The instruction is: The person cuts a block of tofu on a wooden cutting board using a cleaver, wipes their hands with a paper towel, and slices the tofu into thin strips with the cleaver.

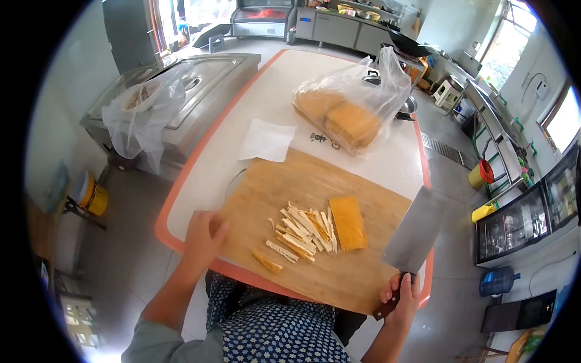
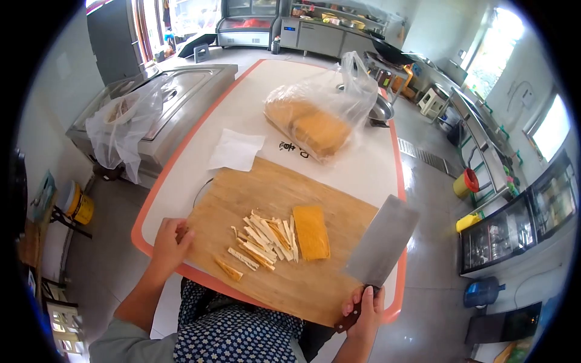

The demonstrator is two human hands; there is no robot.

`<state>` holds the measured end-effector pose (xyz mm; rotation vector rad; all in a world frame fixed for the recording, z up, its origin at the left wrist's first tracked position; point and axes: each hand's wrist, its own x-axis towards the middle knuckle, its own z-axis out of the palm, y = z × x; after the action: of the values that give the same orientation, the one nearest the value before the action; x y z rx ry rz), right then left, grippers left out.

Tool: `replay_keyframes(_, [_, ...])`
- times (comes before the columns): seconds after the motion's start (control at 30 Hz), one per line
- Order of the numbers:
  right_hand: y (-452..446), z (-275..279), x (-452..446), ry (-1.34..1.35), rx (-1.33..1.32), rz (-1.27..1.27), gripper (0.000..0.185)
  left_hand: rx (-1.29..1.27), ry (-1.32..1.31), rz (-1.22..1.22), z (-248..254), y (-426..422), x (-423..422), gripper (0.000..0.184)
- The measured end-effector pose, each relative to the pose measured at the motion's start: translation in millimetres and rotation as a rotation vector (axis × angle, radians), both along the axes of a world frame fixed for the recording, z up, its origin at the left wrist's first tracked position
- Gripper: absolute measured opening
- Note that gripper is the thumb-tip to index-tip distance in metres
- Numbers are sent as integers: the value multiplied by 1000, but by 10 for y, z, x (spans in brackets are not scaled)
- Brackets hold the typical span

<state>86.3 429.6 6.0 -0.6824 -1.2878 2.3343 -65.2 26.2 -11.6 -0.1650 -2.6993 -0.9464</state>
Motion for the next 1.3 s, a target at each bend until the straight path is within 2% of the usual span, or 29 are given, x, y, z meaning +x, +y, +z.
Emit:
replay_keyframes(0.07, [76,21,-93,-27,100,15,7,36,-55,7,43,7,169,32])
replay_keyframes(0.27, [263,113,-425,-6,116,69,8,-84,-75,70,40,0,636,34])
replay_keyframes(0.33, [162,230,-473,-22,156,77,7,-265,186,-47,116,98,643,35])
replay_keyframes(0.37, [163,231,-483,-12,170,85,7,-278,180,-31,136,141,650,35])
replay_keyframes(0.43, [227,177,-467,15,192,129,7,-199,209,-489,154,272,644,34])
replay_keyframes(0.47, [247,136,-462,19,186,130,7,-206,210,-488,194,338,620,34])
replay_keyframes(0.53, [279,94,-439,9,138,88,7,-67,-1,-786,274,473,541,29])
replay_keyframes(0.67, [230,135,-422,14,139,27,7,-62,-81,-860,280,652,426,27])
replay_keyframes(0.87, [291,35,-399,21,66,47,5,-42,-66,-865,299,807,210,31])
replay_keyframes(0.93, [293,15,-379,17,57,38,6,-73,-24,-845,322,819,161,26])
replay_keyframes(1.17, [283,35,-368,-2,47,20,9,-164,11,-936,373,862,114,25])
replay_keyframes(1.3, [285,19,-365,17,49,36,10,-118,-26,-861,356,940,92,25])
